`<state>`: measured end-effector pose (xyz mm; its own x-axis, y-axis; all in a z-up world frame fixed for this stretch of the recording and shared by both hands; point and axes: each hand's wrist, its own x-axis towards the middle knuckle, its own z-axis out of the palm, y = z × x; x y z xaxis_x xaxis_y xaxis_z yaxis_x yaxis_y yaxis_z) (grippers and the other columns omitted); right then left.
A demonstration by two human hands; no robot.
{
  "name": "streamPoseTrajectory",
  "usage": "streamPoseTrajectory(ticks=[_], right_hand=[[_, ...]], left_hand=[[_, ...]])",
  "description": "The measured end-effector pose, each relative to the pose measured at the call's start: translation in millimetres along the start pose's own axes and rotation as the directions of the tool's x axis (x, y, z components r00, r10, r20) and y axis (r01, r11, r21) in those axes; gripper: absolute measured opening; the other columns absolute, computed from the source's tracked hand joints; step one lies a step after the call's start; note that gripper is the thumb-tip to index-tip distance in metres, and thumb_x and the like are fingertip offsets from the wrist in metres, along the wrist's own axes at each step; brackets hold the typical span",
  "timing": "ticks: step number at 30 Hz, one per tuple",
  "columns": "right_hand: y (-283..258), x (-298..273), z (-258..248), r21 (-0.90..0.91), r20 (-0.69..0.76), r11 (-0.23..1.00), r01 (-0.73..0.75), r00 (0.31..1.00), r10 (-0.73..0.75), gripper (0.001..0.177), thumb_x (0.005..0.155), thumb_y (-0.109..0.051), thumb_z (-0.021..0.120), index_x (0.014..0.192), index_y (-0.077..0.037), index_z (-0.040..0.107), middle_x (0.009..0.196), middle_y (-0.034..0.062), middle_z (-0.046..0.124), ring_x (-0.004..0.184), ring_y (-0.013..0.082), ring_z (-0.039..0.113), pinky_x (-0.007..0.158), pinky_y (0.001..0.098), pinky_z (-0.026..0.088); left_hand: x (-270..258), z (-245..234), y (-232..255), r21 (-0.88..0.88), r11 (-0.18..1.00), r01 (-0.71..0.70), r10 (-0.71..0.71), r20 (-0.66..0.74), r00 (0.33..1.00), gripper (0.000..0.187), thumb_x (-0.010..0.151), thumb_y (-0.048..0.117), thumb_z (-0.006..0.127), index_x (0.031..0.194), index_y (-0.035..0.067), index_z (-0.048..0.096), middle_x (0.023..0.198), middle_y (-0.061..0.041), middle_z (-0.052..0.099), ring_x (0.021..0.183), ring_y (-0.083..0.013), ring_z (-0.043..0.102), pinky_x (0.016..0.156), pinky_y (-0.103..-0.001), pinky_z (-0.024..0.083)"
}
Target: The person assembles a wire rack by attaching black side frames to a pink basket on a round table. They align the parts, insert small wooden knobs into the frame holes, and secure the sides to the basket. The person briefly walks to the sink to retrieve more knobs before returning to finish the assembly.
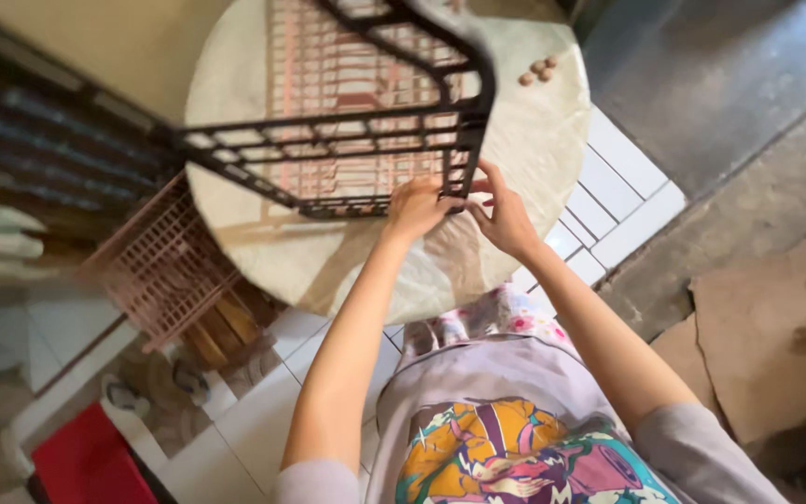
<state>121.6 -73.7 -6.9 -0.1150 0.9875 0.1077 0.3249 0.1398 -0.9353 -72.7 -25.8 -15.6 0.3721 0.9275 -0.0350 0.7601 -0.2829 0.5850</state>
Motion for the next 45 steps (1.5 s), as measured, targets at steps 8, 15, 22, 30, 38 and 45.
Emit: streamPoseTrajectory(ticks=[8,15,22,30,38,45], right_hand=[[67.3,74.0,-86.4,-0.334,-0.196,0.93,-0.151,0.977,0.088,0.035,0.091,-0.008,0.07,0.125,-0.012,0.061,0.121,0.0135,0.069,0.105,0.0289,0.07,0.089,0.0424,0.056],[138.4,175.1,-91.9,-0.532,-0.115,0.842,-0.092,0.993,0.036,0.04,0.093,-0.013,0.064,0.133,-0.012,0.057,0.13,0.0159,0.059,0.104,0.0399,0.065,0.084,0.0492,0.053],[179.3,203.6,-58.7,-0.721,-0.05,0.679,-0.141,0.987,0.152,0.03,0.101,-0.009,0.052,0.131,-0.003,0.054,0.139,0.029,0.048,0.093,0.0432,0.065,0.072,0.0496,0.056],[122.1,109.6,-36.8,-0.198,-0.343,0.975,-0.105,0.939,0.031,0.021,0.09,0.002,0.066,0.109,-0.006,0.063,0.093,0.0172,0.062,0.083,0.0361,0.065,0.072,0.0438,0.053],[27.9,-32.2,46.7,0.328,-0.507,0.929,-0.171,0.798,0.326,0.021,0.093,-0.005,0.073,0.111,0.0,0.065,0.099,0.0081,0.072,0.09,0.0124,0.073,0.077,0.0273,0.061],[-8.5,-41.3,108.8,0.26,-0.678,0.94,-0.222,0.651,0.341,0.021,0.09,-0.004,0.079,0.108,0.0,0.069,0.095,0.0088,0.073,0.085,0.0138,0.073,0.078,0.0277,0.061]], left_hand=[[-3.2,7.1,-4.9,0.335,0.94,0.068,-0.068,-0.012,0.998,0.057,0.086,0.065,0.071,0.083,0.008,0.076,0.088,-0.014,0.072,0.092,-0.0321,0.068,0.086,-0.048,0.048],[1.0,-27.7,36.0,-0.056,0.997,-0.054,0.05,-0.074,0.996,0.027,0.097,0.035,0.062,0.097,0.012,0.076,0.093,-0.009,0.075,0.089,-0.0287,0.071,0.076,-0.042,0.053],[8.8,-48.9,63.8,0.014,0.996,-0.091,0.092,-0.101,0.991,0.005,0.089,0.01,0.07,0.092,0.011,0.074,0.09,-0.007,0.075,0.086,-0.0261,0.071,0.073,-0.041,0.054],[19.1,-65.3,59.6,-0.159,0.987,-0.031,0.044,0.081,0.996,0.015,0.089,0.013,0.072,0.103,0.009,0.075,0.097,-0.009,0.077,0.091,-0.0289,0.074,0.074,-0.038,0.057],[7.3,-35.9,11.5,-0.073,0.995,-0.07,0.083,0.2,0.976,0.025,0.095,0.031,0.071,0.099,0.007,0.075,0.094,-0.014,0.074,0.087,-0.0346,0.071,0.076,-0.044,0.054],[19.7,-37.6,-7.6,-0.027,0.969,-0.244,0.244,0.226,0.943,0.025,0.092,0.037,0.075,0.094,0.013,0.081,0.083,-0.016,0.074,0.074,-0.0364,0.07,0.064,-0.047,0.051]])
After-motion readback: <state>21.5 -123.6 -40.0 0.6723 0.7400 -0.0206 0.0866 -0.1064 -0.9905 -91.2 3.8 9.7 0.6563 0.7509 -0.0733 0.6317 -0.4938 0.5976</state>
